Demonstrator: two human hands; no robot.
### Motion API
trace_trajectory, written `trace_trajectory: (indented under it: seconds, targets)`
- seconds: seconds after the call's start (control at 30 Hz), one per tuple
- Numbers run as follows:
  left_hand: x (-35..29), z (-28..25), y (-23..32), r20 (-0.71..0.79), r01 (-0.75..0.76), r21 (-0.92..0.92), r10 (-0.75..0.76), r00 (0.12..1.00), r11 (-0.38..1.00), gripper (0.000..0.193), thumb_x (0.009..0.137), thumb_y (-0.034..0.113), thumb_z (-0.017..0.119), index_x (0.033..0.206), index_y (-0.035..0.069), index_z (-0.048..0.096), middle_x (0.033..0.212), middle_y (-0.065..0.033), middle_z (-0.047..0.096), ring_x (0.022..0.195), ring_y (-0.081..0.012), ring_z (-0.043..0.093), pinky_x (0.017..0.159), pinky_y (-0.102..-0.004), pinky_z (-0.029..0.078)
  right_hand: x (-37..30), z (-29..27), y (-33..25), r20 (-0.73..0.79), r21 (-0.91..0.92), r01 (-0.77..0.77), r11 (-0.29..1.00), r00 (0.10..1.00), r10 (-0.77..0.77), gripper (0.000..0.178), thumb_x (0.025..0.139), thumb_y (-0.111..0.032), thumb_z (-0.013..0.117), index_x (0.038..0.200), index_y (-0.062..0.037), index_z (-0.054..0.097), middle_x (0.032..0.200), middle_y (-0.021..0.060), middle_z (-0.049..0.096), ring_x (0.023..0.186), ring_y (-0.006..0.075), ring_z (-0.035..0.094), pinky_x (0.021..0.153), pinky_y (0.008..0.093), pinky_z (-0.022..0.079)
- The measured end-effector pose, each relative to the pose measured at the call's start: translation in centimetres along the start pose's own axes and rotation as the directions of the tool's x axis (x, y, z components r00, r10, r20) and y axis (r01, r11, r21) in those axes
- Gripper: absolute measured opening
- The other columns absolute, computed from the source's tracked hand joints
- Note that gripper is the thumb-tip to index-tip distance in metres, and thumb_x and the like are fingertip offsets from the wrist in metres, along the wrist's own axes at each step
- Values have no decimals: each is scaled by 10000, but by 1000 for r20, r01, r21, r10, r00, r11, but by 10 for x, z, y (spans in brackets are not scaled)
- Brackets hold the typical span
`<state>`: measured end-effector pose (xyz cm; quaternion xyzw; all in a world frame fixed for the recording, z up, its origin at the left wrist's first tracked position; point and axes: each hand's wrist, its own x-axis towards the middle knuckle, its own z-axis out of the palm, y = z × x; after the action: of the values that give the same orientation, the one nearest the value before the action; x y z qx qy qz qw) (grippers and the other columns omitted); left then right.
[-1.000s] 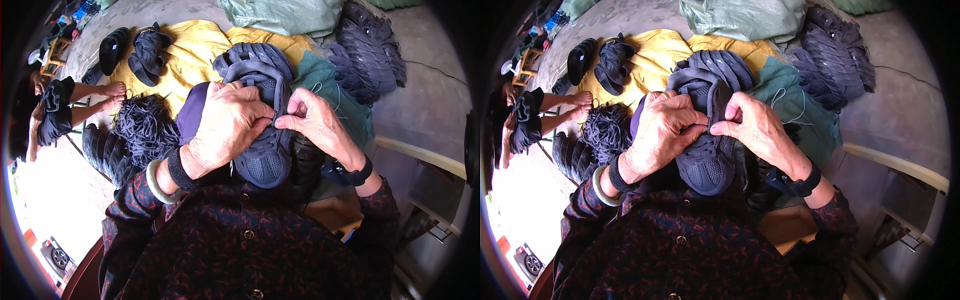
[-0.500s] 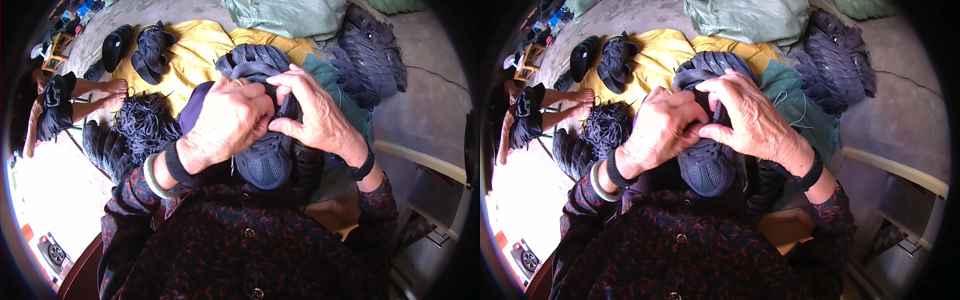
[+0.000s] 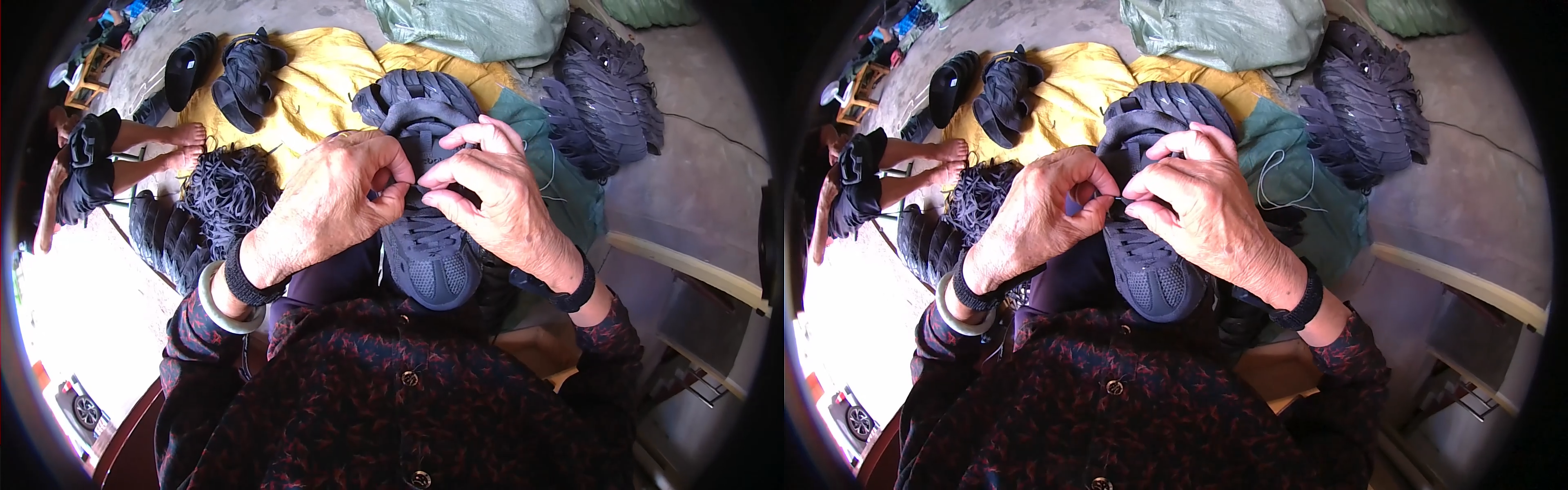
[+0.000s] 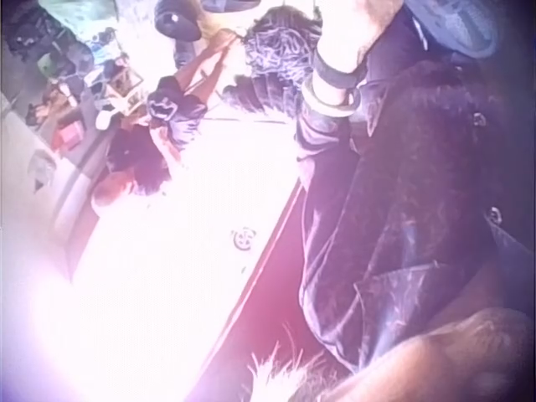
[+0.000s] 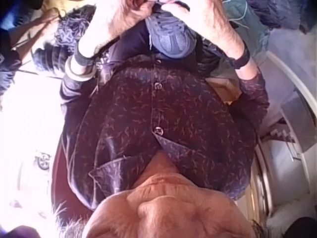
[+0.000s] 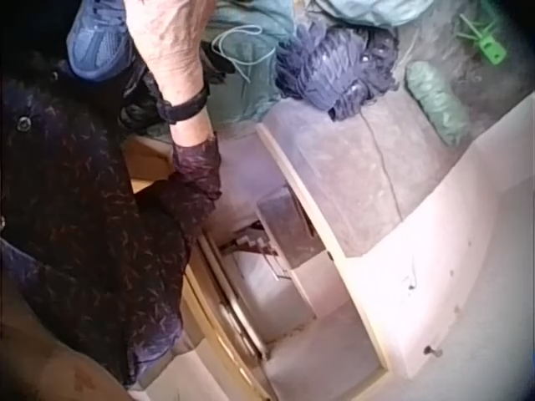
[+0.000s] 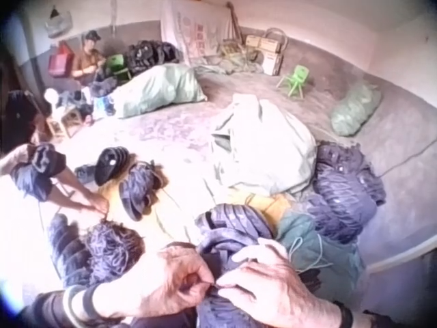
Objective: Thread laces through the eyelets of a shoe upper.
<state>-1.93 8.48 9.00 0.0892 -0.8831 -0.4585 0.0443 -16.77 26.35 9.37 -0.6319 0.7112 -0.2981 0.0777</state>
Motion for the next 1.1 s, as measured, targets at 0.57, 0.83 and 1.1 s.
trace_trajectory:
  seconds: [0.57,0.83,1.1]
  targets:
    - [-7,22,-2,-125,15,20,-12,992,1000,271,746,95,854,951,102,677,772,-27,505,722,-176,540,639,-329,466,-6,-16,-17,88,-346,-26,938,994,60,162,714,-55,764,828,-91,655,866,48,586,1023,231,623,1150,539,347]
    - [-7,26,-8,-145,4,-34,-9,989,999,281,729,70,858,937,101,671,752,-11,461,701,-154,489,616,-322,425,6,-15,-25,251,-462,126,878,968,-7,106,810,-112,649,733,-38,648,729,80,566,914,253,605,1179,548,314]
    - [-8,29,-11,-176,-17,-146,-9,984,989,265,741,47,843,930,99,665,747,1,454,691,-143,473,614,-313,418,18,-20,-18,305,-271,119,955,952,-32,113,718,-75,723,730,-77,611,734,56,515,885,256,587,1147,533,365]
